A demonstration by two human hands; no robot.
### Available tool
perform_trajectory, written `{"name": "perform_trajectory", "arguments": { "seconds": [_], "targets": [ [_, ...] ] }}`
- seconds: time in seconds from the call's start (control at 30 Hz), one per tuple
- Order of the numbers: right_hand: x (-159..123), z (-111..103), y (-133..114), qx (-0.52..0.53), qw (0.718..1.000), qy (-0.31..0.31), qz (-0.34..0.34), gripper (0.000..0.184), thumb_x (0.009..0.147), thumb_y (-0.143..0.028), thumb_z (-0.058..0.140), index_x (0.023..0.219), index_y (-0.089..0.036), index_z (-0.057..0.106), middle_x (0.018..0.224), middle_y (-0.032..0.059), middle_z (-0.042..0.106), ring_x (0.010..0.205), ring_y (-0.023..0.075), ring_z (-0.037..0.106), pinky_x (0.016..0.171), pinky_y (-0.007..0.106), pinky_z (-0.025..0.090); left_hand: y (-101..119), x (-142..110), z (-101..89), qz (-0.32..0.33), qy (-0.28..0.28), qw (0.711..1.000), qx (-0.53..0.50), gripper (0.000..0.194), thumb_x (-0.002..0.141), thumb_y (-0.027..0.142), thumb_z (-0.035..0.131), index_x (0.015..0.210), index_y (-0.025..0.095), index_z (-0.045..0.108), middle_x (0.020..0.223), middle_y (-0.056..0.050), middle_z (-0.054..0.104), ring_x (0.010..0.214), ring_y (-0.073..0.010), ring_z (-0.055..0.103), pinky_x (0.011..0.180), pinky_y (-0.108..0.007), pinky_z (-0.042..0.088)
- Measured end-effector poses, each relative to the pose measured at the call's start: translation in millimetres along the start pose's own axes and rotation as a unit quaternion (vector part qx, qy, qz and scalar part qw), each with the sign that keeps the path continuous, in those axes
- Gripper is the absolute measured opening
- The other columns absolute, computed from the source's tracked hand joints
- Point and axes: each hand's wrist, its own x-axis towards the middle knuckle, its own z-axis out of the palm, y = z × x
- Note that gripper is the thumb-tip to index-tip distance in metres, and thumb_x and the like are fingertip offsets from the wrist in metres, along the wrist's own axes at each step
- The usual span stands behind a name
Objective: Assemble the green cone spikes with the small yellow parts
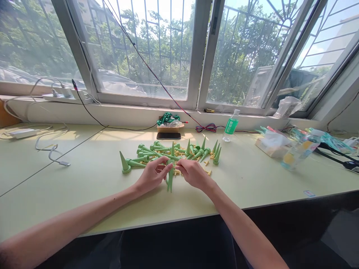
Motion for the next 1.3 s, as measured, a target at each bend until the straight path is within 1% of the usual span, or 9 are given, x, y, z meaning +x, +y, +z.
{"name": "perform_trajectory", "arguments": {
  "seconds": [0.17,0.33,0.47,0.57,0.77,0.9,1.1,1.2,1.3],
  "targets": [
    [-0.6,-0.3,-1.5,-0.042,0.999,-0.022,0.009,0.033,0.102,-0.029,0.036,0.073,-0.020,0.048,0.060,-0.0010,0.049,0.053,0.0124,0.043,0.054,0.024,0.033,0.5,-0.2,1.5,0.027,0.010,1.000,0.013,0.028,0.088,0.046,0.058,0.089,0.017,0.056,0.063,0.003,0.050,0.047,-0.0081,0.050,0.044,-0.020,0.045],
    [-0.2,-1.2,-2.8,-0.042,0.999,-0.016,0.011,0.035,0.102,-0.031,0.036,0.072,-0.019,0.048,0.060,-0.0010,0.050,0.053,0.0119,0.043,0.054,0.025,0.033,0.6,-0.9,1.0,0.001,-0.002,1.000,-0.018,0.029,0.088,0.046,0.059,0.090,0.018,0.056,0.061,0.004,0.050,0.047,-0.0087,0.051,0.041,-0.018,0.041],
    [-0.3,-1.1,-3.5,-0.005,1.000,0.000,0.010,0.023,0.101,-0.031,0.043,0.090,-0.019,0.058,0.075,0.0024,0.062,0.060,0.0128,0.052,0.058,0.025,0.039,0.7,0.0,-0.2,-0.036,-0.011,0.998,-0.057,0.030,0.088,0.048,0.059,0.091,0.018,0.055,0.060,0.004,0.049,0.047,-0.0093,0.053,0.038,-0.017,0.040],
    [-0.8,0.4,-2.3,0.017,1.000,0.017,0.003,0.016,0.097,-0.030,0.051,0.108,-0.020,0.059,0.093,0.0057,0.068,0.068,0.0142,0.059,0.061,0.026,0.046,1.2,2.0,-0.9,-0.050,-0.006,0.995,-0.083,0.032,0.087,0.050,0.059,0.088,0.018,0.055,0.060,0.004,0.049,0.047,-0.0101,0.055,0.037,-0.017,0.040],
    [-1.1,0.9,-0.8,0.042,0.999,0.025,-0.015,0.019,0.096,-0.026,0.054,0.113,-0.023,0.059,0.105,0.0065,0.068,0.076,0.0155,0.064,0.068,0.028,0.052,3.0,5.1,-1.8,-0.075,-0.010,0.988,-0.136,0.036,0.087,0.053,0.058,0.085,0.017,0.056,0.054,0.005,0.052,0.043,-0.0099,0.053,0.038,-0.019,0.044],
    [-1.2,1.1,0.7,0.036,0.999,0.033,-0.015,0.016,0.096,-0.026,0.054,0.110,-0.022,0.060,0.098,0.0055,0.069,0.074,0.0157,0.064,0.069,0.028,0.051,3.8,5.6,-2.4,-0.074,-0.018,0.986,-0.146,0.037,0.088,0.053,0.058,0.086,0.017,0.057,0.055,0.004,0.052,0.044,-0.0098,0.053,0.038,-0.019,0.044],
    [-1.4,0.0,0.6,0.026,0.999,0.021,-0.008,0.014,0.096,-0.028,0.054,0.106,-0.019,0.059,0.086,0.0034,0.067,0.069,0.0141,0.060,0.066,0.026,0.046,0.6,4.7,-2.8,-0.053,-0.028,0.992,-0.107,0.035,0.091,0.051,0.054,0.087,0.017,0.056,0.057,0.004,0.050,0.046,-0.0104,0.054,0.037,-0.018,0.042],
    [-1.4,-0.9,-0.2,0.014,1.000,0.003,-0.005,0.019,0.100,-0.032,0.046,0.091,-0.019,0.058,0.072,0.0008,0.061,0.060,0.0127,0.052,0.060,0.025,0.040,-1.3,2.6,-1.7,-0.034,-0.029,0.997,-0.069,0.031,0.090,0.048,0.056,0.090,0.017,0.055,0.061,0.004,0.050,0.047,-0.0094,0.053,0.038,-0.018,0.041],
    [-1.4,-0.7,-1.1,-0.005,1.000,-0.014,0.003,0.033,0.101,-0.031,0.038,0.071,-0.020,0.046,0.060,-0.0018,0.050,0.053,0.0111,0.043,0.056,0.025,0.033,-1.4,0.4,-0.4,0.005,-0.027,0.999,-0.020,0.027,0.089,0.044,0.059,0.089,0.017,0.056,0.067,0.003,0.049,0.050,-0.0081,0.053,0.043,-0.019,0.044]
  ]
}}
